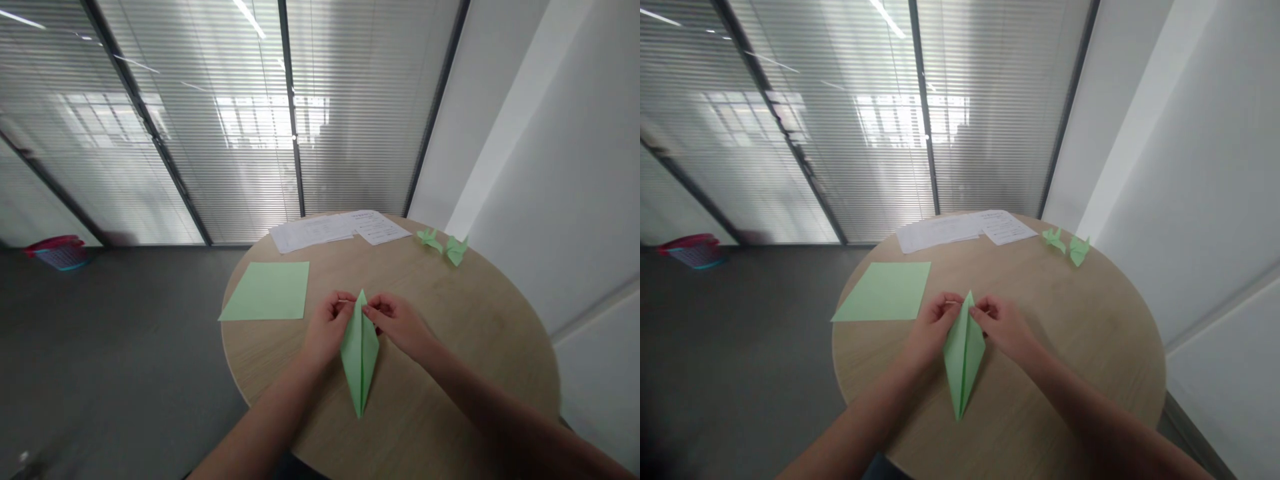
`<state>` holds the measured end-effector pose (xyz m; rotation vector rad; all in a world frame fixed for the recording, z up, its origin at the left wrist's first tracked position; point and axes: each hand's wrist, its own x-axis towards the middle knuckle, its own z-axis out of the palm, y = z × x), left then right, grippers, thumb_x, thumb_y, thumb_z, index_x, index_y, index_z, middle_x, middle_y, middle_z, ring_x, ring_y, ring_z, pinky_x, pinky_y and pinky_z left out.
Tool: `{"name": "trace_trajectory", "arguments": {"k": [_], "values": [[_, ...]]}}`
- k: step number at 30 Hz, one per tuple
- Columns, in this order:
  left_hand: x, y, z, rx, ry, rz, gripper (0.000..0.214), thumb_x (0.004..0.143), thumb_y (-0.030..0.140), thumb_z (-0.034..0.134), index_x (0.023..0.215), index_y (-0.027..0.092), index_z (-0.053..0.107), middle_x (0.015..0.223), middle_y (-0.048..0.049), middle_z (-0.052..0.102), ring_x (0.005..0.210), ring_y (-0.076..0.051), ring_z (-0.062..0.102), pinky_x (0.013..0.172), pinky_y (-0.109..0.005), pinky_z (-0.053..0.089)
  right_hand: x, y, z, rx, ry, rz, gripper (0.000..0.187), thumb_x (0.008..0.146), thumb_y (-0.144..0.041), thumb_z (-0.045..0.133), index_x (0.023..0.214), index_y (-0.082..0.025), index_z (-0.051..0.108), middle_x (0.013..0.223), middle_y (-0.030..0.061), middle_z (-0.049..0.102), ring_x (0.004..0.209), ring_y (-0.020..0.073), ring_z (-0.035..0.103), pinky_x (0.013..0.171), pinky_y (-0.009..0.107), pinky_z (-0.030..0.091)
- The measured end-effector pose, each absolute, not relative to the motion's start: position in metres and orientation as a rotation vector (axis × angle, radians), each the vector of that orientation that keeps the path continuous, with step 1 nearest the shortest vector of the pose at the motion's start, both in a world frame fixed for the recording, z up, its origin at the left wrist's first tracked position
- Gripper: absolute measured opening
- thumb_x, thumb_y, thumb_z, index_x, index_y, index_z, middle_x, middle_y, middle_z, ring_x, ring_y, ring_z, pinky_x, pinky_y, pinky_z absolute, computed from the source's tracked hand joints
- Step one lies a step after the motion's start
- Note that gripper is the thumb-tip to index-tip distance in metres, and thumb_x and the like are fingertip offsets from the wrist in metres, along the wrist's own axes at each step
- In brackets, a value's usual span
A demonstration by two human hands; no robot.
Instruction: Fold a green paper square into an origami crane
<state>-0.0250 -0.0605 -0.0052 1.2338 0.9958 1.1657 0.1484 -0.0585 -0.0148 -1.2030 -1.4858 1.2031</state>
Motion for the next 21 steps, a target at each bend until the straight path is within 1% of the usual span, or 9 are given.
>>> {"name": "trace_trajectory", "arguments": {"k": [3, 6, 12, 15, 19, 21], "values": [[-0.0248, -0.0604, -0.0032, 1.241, 0.981, 1.154, 0.031, 0.078, 0.045, 0.074, 0.090, 0.018, 0.064, 0.065, 0.0011, 0.064, 0.054, -0.013, 0.055, 0.051, -0.022, 0.039, 0.1472, -0.0608, -0.0127, -1.204, -1.418, 1.231, 0.025, 0.080, -0.045, 0.075, 0.080, -0.023, 0.063, 0.067, -0.0014, 0.067, 0.060, 0.0169, 0.064, 0.054, 0.028, 0.051], [-0.0244, -0.0592, -0.0029, 1.201, 0.963, 1.136, 0.035, 0.075, 0.047, 0.076, 0.090, 0.018, 0.063, 0.063, 0.0018, 0.063, 0.051, -0.012, 0.053, 0.049, -0.021, 0.036, 0.1468, -0.0625, -0.0102, -1.180, -1.374, 1.224, 0.025, 0.078, -0.043, 0.078, 0.082, -0.023, 0.062, 0.069, -0.0016, 0.069, 0.061, 0.0164, 0.065, 0.056, 0.027, 0.050], [-0.0246, -0.0566, -0.0022, 1.163, 0.983, 1.121, 0.042, 0.069, 0.050, 0.081, 0.088, 0.018, 0.061, 0.067, 0.0005, 0.066, 0.052, -0.012, 0.055, 0.050, -0.023, 0.038, 0.1475, -0.0630, -0.0083, -1.157, -1.380, 1.223, 0.023, 0.079, -0.042, 0.076, 0.083, -0.024, 0.062, 0.070, -0.0010, 0.072, 0.061, 0.0175, 0.066, 0.057, 0.029, 0.050], [-0.0244, -0.0570, -0.0028, 1.214, 1.007, 1.137, 0.039, 0.072, 0.048, 0.079, 0.092, 0.018, 0.062, 0.066, 0.0006, 0.067, 0.051, -0.012, 0.054, 0.049, -0.022, 0.037, 0.1475, -0.0628, -0.0081, -1.173, -1.372, 1.214, 0.022, 0.079, -0.041, 0.076, 0.084, -0.025, 0.061, 0.071, -0.0005, 0.073, 0.060, 0.0184, 0.067, 0.055, 0.029, 0.049], [-0.0237, -0.0602, -0.0043, 1.319, 1.073, 1.187, 0.030, 0.079, 0.040, 0.073, 0.099, 0.019, 0.064, 0.069, -0.0002, 0.070, 0.054, -0.014, 0.057, 0.051, -0.023, 0.038, 0.1464, -0.0633, -0.0079, -1.163, -1.310, 1.298, 0.028, 0.079, -0.043, 0.076, 0.099, -0.027, 0.066, 0.074, 0.0007, 0.076, 0.061, 0.0198, 0.067, 0.054, 0.030, 0.050], [-0.0234, -0.0623, -0.0044, 1.376, 1.110, 1.194, 0.026, 0.082, 0.036, 0.070, 0.101, 0.020, 0.064, 0.073, -0.0015, 0.073, 0.058, -0.015, 0.061, 0.055, -0.023, 0.041, 0.1459, -0.0635, -0.0079, -1.155, -1.307, 1.343, 0.028, 0.080, -0.046, 0.076, 0.099, -0.026, 0.069, 0.077, 0.0015, 0.076, 0.064, 0.0202, 0.069, 0.057, 0.031, 0.052]]}}
